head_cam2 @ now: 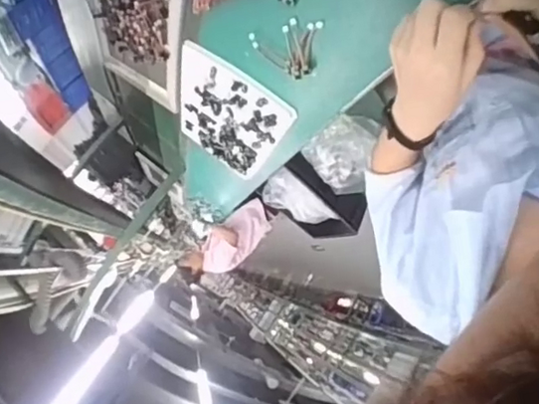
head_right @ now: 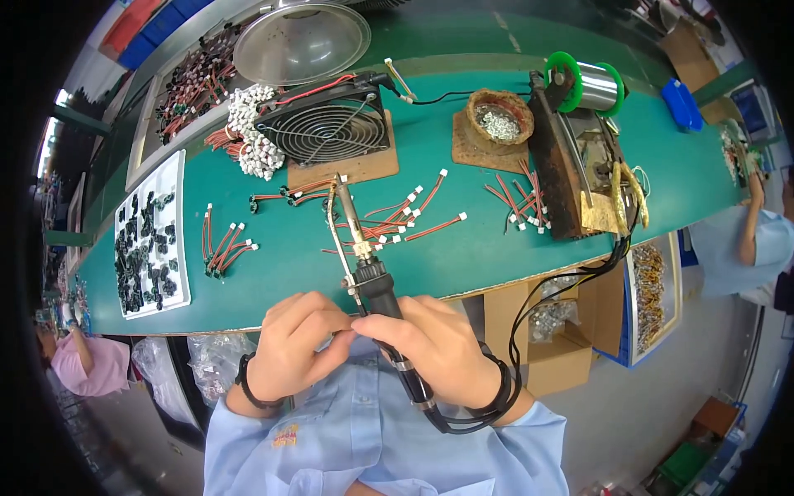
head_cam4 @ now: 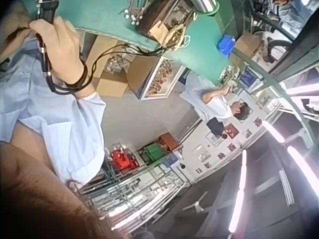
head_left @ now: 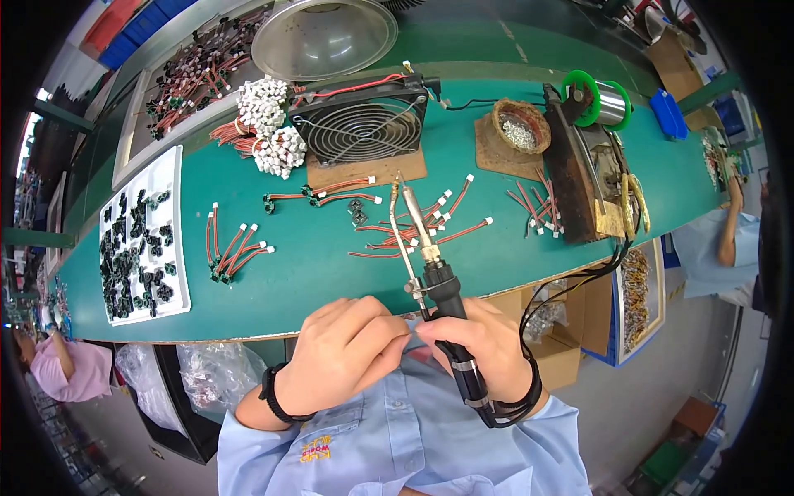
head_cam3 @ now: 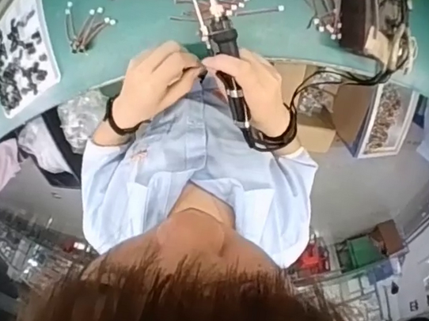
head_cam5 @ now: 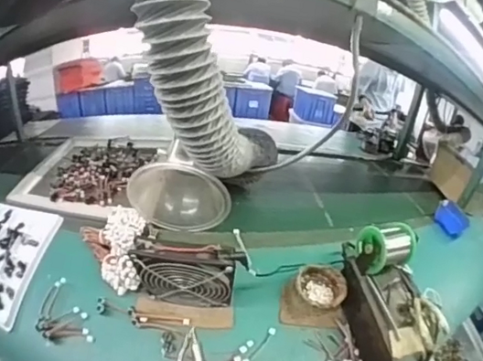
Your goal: Solder wires to small electronic components on an assembly line.
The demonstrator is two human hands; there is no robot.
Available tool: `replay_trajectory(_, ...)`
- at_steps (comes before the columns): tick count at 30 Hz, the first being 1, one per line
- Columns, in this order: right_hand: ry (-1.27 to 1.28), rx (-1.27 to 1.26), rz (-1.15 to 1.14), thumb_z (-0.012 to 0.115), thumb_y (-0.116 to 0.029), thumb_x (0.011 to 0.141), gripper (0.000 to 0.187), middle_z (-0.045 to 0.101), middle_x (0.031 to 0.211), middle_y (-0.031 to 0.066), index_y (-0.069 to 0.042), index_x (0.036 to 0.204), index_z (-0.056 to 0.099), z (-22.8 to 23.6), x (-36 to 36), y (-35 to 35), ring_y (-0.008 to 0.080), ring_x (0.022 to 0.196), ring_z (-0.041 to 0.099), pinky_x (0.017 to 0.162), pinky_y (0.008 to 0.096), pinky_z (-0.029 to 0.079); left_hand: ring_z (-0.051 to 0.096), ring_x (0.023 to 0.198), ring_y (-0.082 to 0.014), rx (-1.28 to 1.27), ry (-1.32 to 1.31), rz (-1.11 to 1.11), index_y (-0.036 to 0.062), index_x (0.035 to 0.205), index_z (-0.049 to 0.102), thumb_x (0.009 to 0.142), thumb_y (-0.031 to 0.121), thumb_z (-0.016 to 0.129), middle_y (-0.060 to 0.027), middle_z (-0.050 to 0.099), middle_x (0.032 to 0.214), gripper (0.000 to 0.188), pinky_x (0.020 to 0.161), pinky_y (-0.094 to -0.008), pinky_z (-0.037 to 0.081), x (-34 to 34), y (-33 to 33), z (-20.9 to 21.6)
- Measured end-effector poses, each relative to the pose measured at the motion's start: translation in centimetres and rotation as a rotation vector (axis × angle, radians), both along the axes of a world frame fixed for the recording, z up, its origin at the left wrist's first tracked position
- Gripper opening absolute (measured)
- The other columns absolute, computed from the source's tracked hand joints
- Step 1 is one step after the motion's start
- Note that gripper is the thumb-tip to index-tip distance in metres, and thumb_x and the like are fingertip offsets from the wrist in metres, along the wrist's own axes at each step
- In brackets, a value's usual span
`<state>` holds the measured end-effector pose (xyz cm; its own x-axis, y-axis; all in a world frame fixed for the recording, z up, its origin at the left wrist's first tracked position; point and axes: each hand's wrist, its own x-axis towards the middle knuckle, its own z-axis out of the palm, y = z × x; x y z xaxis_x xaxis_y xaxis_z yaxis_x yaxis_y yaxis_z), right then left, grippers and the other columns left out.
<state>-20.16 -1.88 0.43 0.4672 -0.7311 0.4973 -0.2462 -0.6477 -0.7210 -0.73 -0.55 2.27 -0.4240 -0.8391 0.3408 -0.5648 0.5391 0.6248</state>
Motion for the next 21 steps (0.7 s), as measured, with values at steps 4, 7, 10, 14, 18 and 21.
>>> replay_trajectory(4,-0.082,0.028,-0.018,0.066,0.003,0.063,0.044,0.057,0.074,0.0080,-0.005,0.104,0.055,-0.5,0.3,-0.1,0.0221,0.060,0.056,0.052,0.0294,0.043,0.052,0.056,-0.0220,0.025,0.025,0.013,0.0029,0.080,0.056,0.063,-0.003,0.066,-0.0071,0.054,0.071,0.020,0.049,-0.0307,0.041,-0.3,-0.1,0.3)
replay_trajectory(7,-0.187,0.109,-0.045,0.066,0.006,0.067,0.039,0.058,0.076,0.0098,-0.005,0.102,0.051,-0.7,0.9,0.2,0.0208,0.062,0.059,0.053,0.0290,0.047,0.052,0.057,-0.0219,0.097,0.140,0.033,0.0019,0.082,0.056,0.067,-0.004,0.064,-0.0081,0.054,0.071,0.018,0.051,-0.0303,0.042,-0.6,0.2,-0.1)
replay_trajectory(10,-0.318,0.259,-0.077,0.065,0.008,0.076,0.034,0.060,0.078,0.0127,-0.006,0.099,0.044,-0.9,1.2,0.9,0.0183,0.067,0.061,0.055,0.0283,0.051,0.053,0.060,-0.0207,0.158,0.237,0.054,0.0010,0.084,0.055,0.070,-0.004,0.063,-0.0091,0.054,0.072,0.016,0.054,-0.0297,0.043,-0.9,0.5,-0.7)
replay_trajectory(14,-0.346,0.395,-0.178,0.062,0.008,0.077,0.040,0.058,0.082,0.0132,-0.006,0.102,0.035,-1.3,1.1,1.3,0.0162,0.072,0.060,0.056,0.0295,0.054,0.055,0.069,-0.0179,0.267,0.377,0.103,-0.0003,0.091,0.055,0.075,-0.004,0.061,-0.0104,0.056,0.080,0.017,0.059,-0.0284,0.045,-1.0,1.1,-1.6)
replay_trajectory(18,-0.615,0.522,-0.178,0.068,0.007,0.073,0.034,0.062,0.081,0.0095,-0.002,0.097,0.045,-0.8,1.2,1.0,0.0153,0.074,0.065,0.063,0.0255,0.052,0.055,0.080,-0.0166,0.473,0.685,0.227,-0.0016,0.097,0.053,0.077,-0.005,0.059,-0.0111,0.055,0.089,0.021,0.066,-0.0275,0.045,-1.4,1.6,-1.6)
replay_trajectory(21,-0.417,0.509,-0.077,0.059,0.010,0.078,0.041,0.054,0.087,0.0145,-0.007,0.104,0.032,-0.7,1.1,1.1,0.0152,0.074,0.060,0.058,0.0277,0.055,0.054,0.085,-0.0164,0.648,1.053,0.364,-0.0023,0.101,0.052,0.079,-0.003,0.059,-0.0110,0.054,0.094,0.024,0.070,-0.0276,0.045,-1.6,1.7,-1.2)
